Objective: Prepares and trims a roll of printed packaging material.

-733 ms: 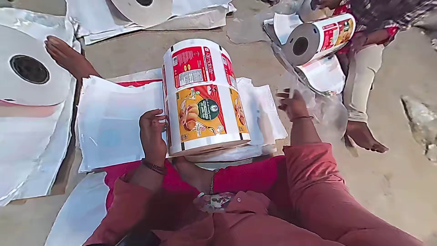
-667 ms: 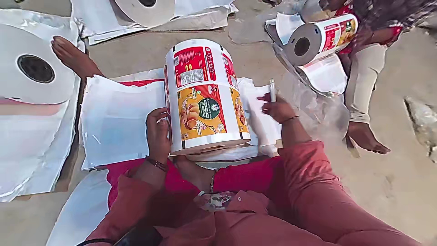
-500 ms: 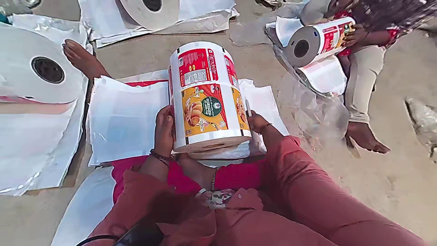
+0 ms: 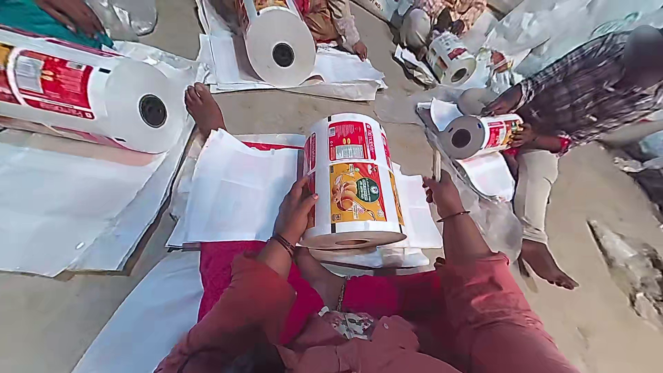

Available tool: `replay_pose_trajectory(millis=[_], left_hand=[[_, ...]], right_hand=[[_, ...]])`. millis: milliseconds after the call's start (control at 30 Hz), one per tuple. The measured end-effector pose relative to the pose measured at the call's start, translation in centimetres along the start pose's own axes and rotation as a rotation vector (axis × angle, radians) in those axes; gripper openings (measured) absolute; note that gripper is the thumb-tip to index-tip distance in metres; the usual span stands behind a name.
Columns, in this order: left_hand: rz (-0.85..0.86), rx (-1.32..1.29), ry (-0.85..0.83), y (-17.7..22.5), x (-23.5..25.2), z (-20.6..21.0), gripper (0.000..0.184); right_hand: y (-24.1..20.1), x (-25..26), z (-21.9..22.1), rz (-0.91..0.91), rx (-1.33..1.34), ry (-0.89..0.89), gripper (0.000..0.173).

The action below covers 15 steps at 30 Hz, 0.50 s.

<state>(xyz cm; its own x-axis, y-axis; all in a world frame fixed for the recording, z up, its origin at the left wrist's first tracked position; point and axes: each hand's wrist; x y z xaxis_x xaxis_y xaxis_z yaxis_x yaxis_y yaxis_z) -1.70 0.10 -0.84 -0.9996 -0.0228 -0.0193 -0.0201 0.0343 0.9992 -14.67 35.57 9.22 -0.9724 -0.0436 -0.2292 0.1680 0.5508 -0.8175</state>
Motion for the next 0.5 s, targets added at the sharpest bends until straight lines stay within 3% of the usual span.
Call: replay_pose_trajectory(millis=[133, 233, 367, 500], left_hand=[[0.013, -0.016, -0.032, 0.7, -0.5, -0.1, 0.063], [-0.003, 0.038, -0.058, 1.0, -1.1, -0.7, 0.062], [-0.012, 0.097, -0.08, 1.3, -1.4, -0.9, 0.065], [0.002, 0.134, -0.079, 1.5, -1.3, -1.2, 0.066]], right_hand=[[-6.7, 1.4, 1.6, -0.147, -0.264, -0.073, 0.048], [-10.1, 3.1, 3.7, -0.142, -0.428, -0.136, 0.045], [-12.0, 4.6, 5.3, -0.115, -0.566, -0.096, 0.043], [-12.4, 5.5, 6.3, -0.168, -0.524, -0.134, 0.044]])
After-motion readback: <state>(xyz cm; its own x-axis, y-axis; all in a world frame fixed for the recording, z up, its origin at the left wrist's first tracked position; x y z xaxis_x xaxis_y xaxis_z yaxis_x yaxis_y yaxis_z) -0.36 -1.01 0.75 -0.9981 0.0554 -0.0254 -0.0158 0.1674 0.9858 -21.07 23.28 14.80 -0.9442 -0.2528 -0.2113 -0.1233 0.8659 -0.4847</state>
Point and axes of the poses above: each hand's wrist, its own x-axis towards the middle knuckle, its own z-axis out of the palm, y = z × x, and after that the axes turned 13 degrees about -y, right-handed
